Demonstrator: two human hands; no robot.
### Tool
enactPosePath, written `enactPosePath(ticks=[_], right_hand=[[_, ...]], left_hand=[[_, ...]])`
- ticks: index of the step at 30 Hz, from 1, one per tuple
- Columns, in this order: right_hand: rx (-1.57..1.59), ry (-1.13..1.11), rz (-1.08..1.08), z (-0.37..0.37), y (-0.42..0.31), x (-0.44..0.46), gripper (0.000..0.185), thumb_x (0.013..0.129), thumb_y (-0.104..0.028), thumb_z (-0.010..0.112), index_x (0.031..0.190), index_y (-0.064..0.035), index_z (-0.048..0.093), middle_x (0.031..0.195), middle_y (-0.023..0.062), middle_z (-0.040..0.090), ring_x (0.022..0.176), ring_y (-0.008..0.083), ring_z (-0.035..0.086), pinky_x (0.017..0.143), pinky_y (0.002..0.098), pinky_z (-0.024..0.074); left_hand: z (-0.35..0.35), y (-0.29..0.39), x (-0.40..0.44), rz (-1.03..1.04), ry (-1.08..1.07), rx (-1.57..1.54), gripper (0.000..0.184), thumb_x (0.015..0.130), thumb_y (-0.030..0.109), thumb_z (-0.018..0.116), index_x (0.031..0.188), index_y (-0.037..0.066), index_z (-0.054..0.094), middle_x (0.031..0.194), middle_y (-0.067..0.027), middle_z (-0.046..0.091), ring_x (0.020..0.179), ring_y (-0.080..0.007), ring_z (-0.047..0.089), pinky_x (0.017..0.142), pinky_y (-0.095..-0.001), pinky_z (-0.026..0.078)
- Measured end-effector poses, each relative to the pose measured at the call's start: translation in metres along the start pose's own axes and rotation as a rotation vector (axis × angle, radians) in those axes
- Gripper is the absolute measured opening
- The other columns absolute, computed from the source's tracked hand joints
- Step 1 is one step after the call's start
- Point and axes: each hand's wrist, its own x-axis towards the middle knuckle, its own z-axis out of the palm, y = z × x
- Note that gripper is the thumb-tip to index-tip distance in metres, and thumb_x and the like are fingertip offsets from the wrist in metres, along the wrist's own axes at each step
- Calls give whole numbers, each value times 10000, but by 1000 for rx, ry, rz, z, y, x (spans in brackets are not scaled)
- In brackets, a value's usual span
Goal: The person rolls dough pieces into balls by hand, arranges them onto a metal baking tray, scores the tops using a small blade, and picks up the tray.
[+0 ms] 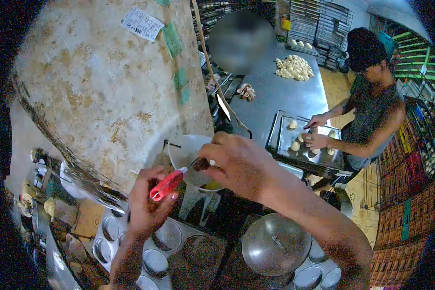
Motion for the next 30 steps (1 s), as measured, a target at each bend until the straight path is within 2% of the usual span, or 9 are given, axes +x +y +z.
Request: enactPosePath(ticks=[2, 5, 7, 11, 13, 18, 20, 22, 30], right_hand=[[15, -7, 1, 0, 0, 4, 260, 854, -84, 757, 1104, -38, 703, 1025, 142, 670, 980, 352, 681, 828, 423, 564], [20, -28, 59, -2, 1, 4, 252, 851, -84, 762, 1093, -40, 712, 1008, 143, 676, 986, 358, 677, 845, 432, 551], [-10, 6, 9, -1, 7, 4, 241, 868, -103, 746, 1100, -42, 717, 998, 151, 681, 976, 368, 675, 865, 442, 536], [7, -28, 33, -6, 6, 10, 236, 887, -134, 727, 1101, -35, 717, 1008, 165, 688, 974, 381, 674, 881, 455, 526], [42, 68, -35, -3, 5, 11, 220, 876, -198, 732, 1013, -28, 704, 907, 219, 680, 933, 431, 668, 825, 508, 538], [67, 59, -83, 6, 8, 13, 209, 840, -205, 716, 961, -34, 706, 912, 219, 697, 935, 419, 687, 827, 512, 544], [56, 59, -44, 9, 10, 13, 209, 839, -209, 712, 953, -35, 707, 915, 216, 699, 938, 417, 686, 827, 510, 543], [44, 63, -8, 4, 11, 9, 208, 838, -214, 708, 945, -36, 708, 918, 214, 701, 940, 416, 685, 827, 508, 542], [72, 207, -34, 10, 31, -23, 263, 837, -212, 744, 1045, -51, 743, 941, 190, 694, 942, 385, 679, 838, 469, 527]], left_hand=[[10, -2, -16, -169, 99, -133, 484, 798, 128, 860, 1213, 59, 620, 1140, -163, 686, 1099, -304, 668, 938, -362, 538], [31, 1, -28, -354, -52, 177, 565, 770, 163, 891, 1242, 44, 603, 1141, -174, 676, 1068, -285, 668, 909, -358, 546], [57, -12, -27, 452, -154, 201, 559, 783, 190, 883, 1237, 12, 610, 1119, -170, 688, 982, -289, 678, 881, -408, 550], [87, 22, 6, 539, -85, 420, 469, 854, 275, 807, 1199, 2, 644, 1074, -152, 706, 906, -323, 679, 863, -470, 541], [96, 33, 14, 420, -155, 734, 450, 896, 353, 707, 1147, -19, 681, 1144, -178, 698, 1029, -366, 677, 892, -525, 528], [118, 22, 25, 355, -281, 843, 312, 917, 295, 638, 1040, 13, 690, 1076, -203, 719, 997, -387, 701, 843, -538, 535], [117, 19, 32, 467, -307, 858, 260, 926, 269, 625, 1008, 29, 684, 1032, -202, 727, 959, -392, 711, 806, -536, 541], [117, 19, 36, 56, -458, 697, 238, 957, 287, 629, 1044, 78, 703, 1005, -153, 735, 892, -361, 707, 752, -500, 544], [74, 22, 8, 393, -159, 384, 245, 999, 179, 610, 1186, 54, 707, 1042, -163, 747, 825, -390, 706, 719, -493, 556]])
